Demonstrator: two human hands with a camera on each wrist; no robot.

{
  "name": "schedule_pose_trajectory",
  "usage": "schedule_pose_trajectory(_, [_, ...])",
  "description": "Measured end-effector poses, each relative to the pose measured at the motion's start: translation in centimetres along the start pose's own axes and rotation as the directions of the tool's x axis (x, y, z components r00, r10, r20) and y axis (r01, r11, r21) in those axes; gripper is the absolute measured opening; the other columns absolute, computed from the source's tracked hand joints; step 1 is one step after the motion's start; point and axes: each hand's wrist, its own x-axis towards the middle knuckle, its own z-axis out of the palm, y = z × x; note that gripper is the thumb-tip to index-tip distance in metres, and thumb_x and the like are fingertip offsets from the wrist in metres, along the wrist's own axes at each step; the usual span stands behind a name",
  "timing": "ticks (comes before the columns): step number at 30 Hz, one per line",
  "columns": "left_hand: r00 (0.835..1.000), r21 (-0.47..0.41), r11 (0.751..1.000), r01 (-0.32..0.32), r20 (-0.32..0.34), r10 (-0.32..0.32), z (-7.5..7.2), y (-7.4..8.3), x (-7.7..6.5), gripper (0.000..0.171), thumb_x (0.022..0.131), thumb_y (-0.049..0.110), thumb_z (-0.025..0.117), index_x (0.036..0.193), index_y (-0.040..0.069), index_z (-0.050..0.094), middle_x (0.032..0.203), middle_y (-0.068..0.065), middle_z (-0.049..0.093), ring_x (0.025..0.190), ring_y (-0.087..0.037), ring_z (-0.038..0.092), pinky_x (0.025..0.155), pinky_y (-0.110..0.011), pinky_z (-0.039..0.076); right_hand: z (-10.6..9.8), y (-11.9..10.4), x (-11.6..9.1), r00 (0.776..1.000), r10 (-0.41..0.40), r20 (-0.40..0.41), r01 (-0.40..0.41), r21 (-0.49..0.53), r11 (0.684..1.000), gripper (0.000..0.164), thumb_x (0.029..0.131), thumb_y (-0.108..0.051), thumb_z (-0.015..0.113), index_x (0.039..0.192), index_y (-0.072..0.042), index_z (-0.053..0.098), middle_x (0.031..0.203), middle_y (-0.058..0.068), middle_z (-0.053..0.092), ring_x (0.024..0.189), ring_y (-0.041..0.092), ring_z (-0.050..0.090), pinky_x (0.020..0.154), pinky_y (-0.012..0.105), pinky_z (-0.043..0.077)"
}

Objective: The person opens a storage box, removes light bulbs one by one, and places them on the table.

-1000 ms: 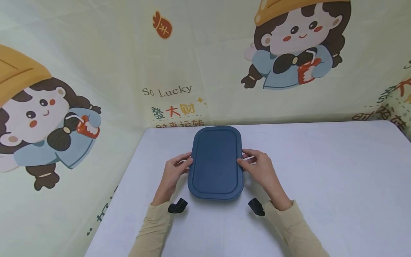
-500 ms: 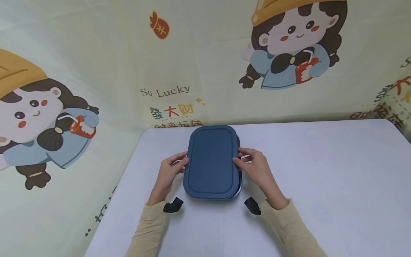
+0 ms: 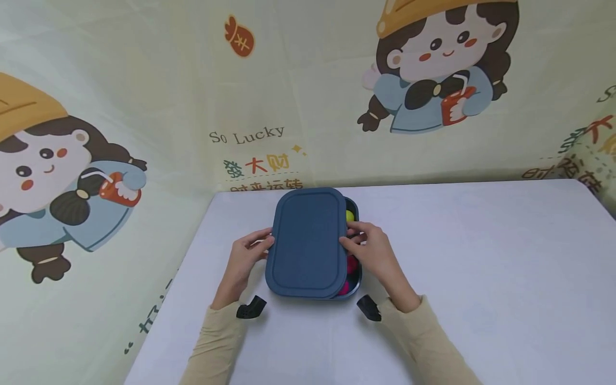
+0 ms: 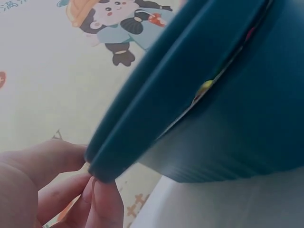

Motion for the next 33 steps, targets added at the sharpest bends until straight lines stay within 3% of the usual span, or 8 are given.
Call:
schedule_pose_trajectory(6, [1.000,0.017,1.000,0.009,-0.013,-0.009,-1.0,0.3,-0.4,0.036,0.090,0.023,0.075,0.124,0.009,0.070,0.112,-0.012,0.065,0.084,-0.013,0.066,0.069,-0.025,0.057,0.8,-0.6,0.2,1.000,-0.018,0.008,0.019,-0.031,0.999,0.048,0.094,-0.012,0.068,0.136,0.006,0.054,0.113,0.018,0.065,0.092,0.023,0.067,0.073,0.021,0.053])
schedule_pose_trajectory(13, [0.999,0.045,0.999,0.015,-0.033,-0.013,-2.3,0.5,-0.5,0.036,0.091,0.022,0.074,0.124,0.009,0.069,0.112,-0.013,0.065,0.084,-0.012,0.066,0.070,-0.025,0.057,2.0,-1.4,0.5,1.000,-0.022,0.016,0.022,-0.019,1.000,0.048,0.094,-0.013,0.068,0.137,0.006,0.054,0.115,0.019,0.064,0.097,0.026,0.066,0.086,0.038,0.057])
schedule_pose_trajectory(18, [0.999,0.065,0.998,0.014,-0.031,-0.012,-3.0,0.3,-0.3,0.036,0.091,0.022,0.074,0.124,0.010,0.070,0.112,-0.010,0.065,0.084,-0.013,0.067,0.070,-0.027,0.058,2.5,-1.7,0.7,1.000,-0.022,0.009,0.022,-0.018,1.000,0.047,0.094,-0.011,0.067,0.136,0.006,0.055,0.114,0.018,0.065,0.095,0.025,0.068,0.090,0.042,0.054])
schedule_pose_trajectory(22, [0.999,0.085,0.996,0.010,-0.038,-0.007,-3.7,0.2,-0.3,0.036,0.091,0.024,0.074,0.124,0.011,0.069,0.111,-0.009,0.065,0.085,-0.012,0.067,0.070,-0.027,0.058,3.2,-2.1,0.9,1.000,-0.022,0.014,0.023,-0.028,0.999,0.045,0.094,-0.011,0.067,0.134,0.005,0.056,0.113,0.018,0.066,0.094,0.024,0.068,0.087,0.038,0.054])
schedule_pose_trajectory(28, [0.999,0.109,0.994,0.001,-0.042,0.004,-4.8,0.2,-0.3,0.040,0.090,0.026,0.075,0.126,0.009,0.068,0.116,-0.013,0.068,0.084,-0.011,0.067,0.071,-0.026,0.058,4.2,-2.6,1.2,0.999,-0.032,0.027,0.033,-0.020,0.999,0.046,0.094,-0.010,0.067,0.135,0.006,0.055,0.113,0.018,0.065,0.094,0.025,0.067,0.071,0.025,0.055])
schedule_pose_trajectory(33, [0.999,0.121,0.993,0.010,-0.051,-0.004,-5.6,0.2,-0.4,0.039,0.091,0.024,0.074,0.126,0.008,0.068,0.114,-0.013,0.066,0.083,-0.009,0.066,0.071,-0.024,0.057,4.9,-3.0,1.4,0.999,-0.029,0.044,0.030,-0.012,0.999,0.048,0.094,-0.011,0.068,0.137,0.005,0.054,0.113,0.016,0.067,0.084,0.021,0.071,0.072,0.027,0.056])
